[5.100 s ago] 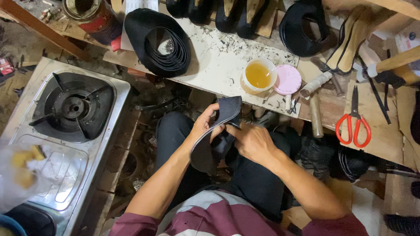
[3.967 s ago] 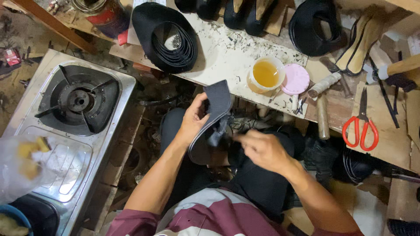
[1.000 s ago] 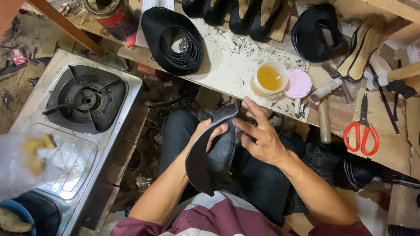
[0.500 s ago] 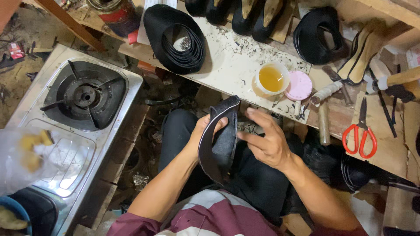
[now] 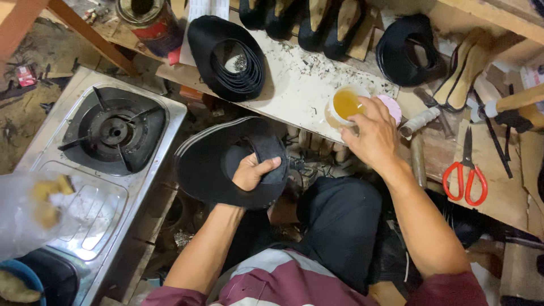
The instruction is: The person applies a yellow adhesive from a small container onto the edge of a black shoe sole using a finger, then presses the sole edge to bond it. The person repeats this application and pressing cycle multiple times on different sections of the sole.
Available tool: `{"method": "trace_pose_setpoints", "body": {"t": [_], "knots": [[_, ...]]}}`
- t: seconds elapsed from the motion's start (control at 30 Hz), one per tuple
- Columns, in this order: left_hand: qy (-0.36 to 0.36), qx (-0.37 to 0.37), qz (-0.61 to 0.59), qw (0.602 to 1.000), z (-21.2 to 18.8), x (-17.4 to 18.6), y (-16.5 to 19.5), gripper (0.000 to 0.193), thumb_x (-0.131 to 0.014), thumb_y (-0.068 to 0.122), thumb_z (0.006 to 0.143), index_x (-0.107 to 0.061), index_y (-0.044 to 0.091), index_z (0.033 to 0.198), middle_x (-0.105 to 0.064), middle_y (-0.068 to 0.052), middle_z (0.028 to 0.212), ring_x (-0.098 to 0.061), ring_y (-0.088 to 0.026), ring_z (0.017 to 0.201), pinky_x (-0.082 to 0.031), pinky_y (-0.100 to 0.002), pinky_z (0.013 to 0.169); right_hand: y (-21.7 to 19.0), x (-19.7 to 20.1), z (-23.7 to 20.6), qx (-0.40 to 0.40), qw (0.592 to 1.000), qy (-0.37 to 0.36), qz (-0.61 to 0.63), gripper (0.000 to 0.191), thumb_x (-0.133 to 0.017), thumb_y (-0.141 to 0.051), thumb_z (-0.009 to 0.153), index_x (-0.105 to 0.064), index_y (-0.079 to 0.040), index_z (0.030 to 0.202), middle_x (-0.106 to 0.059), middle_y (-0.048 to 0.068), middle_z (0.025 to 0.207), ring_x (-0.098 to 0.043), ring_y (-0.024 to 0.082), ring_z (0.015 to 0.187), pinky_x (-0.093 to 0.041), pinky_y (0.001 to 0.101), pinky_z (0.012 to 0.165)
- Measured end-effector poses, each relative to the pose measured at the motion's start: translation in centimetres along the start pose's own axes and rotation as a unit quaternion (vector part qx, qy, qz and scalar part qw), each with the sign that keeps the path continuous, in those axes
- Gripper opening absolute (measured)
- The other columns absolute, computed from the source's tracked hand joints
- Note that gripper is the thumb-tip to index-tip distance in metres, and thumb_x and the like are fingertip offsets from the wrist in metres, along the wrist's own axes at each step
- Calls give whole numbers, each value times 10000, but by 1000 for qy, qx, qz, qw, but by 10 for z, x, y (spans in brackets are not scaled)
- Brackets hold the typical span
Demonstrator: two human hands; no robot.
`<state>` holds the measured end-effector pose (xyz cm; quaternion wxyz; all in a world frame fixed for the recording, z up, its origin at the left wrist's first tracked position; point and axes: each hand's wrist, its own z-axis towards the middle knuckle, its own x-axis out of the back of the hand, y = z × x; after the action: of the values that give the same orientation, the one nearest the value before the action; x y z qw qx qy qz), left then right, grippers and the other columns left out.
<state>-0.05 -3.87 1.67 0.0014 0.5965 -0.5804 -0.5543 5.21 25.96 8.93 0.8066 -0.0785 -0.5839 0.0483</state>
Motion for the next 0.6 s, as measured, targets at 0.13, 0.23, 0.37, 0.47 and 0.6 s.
{"method": "trace_pose_setpoints", "body": {"t": [0.13, 0.23, 0.37, 0.47, 0.6], "knots": [[34, -15, -25, 999, -9, -8, 5, 138, -683, 73, 930, -667, 14, 1054, -718, -56, 853, -681, -168, 700, -561, -319, 637, 4, 1, 9, 0, 1000, 4, 3, 291, -800, -287, 801, -769, -37, 945, -515, 203, 1527, -401, 452, 1446, -349, 537, 1140], [8, -12, -11, 1000, -17, -20, 14, 129, -653, 117, 966, -662, 5, 1030, -708, -75, 818, -668, -177, 639, -541, -317, 576, -15, 12, 6, 18, 998, 43, 34, 194, -811, -233, 836, -759, -57, 900, -540, 153, 1503, -445, 406, 1469, -362, 507, 1214], [2, 37, -37, 999, -20, -40, 21, 155, -638, 155, 944, -661, 28, 1029, -710, -79, 804, -684, -180, 612, -552, -318, 545, -65, 22, -24, 74, 969, -13, 235, 242, -776, -123, 819, -768, -52, 1050, -491, 212, 1516, -472, 403, 1432, -382, 474, 1203], [8, 10, -29, 1000, -19, -51, 20, 155, -660, 132, 942, -657, 12, 1040, -713, -79, 824, -691, -182, 647, -562, -319, 577, -89, 23, -34, 130, 949, -36, 283, 341, -732, -35, 816, -757, -43, 1156, -456, 241, 1534, -450, 408, 1454, -377, 462, 1205], [-3, 5, -19, 1000, -14, -46, 16, 160, -666, 164, 944, -659, 37, 1039, -718, -49, 864, -705, -154, 741, -598, -311, 651, -92, 20, -37, 129, 949, -37, 284, 394, -703, 30, 777, -752, -58, 1157, -430, 253, 1549, -435, 416, 1459, -370, 466, 1198]]}}
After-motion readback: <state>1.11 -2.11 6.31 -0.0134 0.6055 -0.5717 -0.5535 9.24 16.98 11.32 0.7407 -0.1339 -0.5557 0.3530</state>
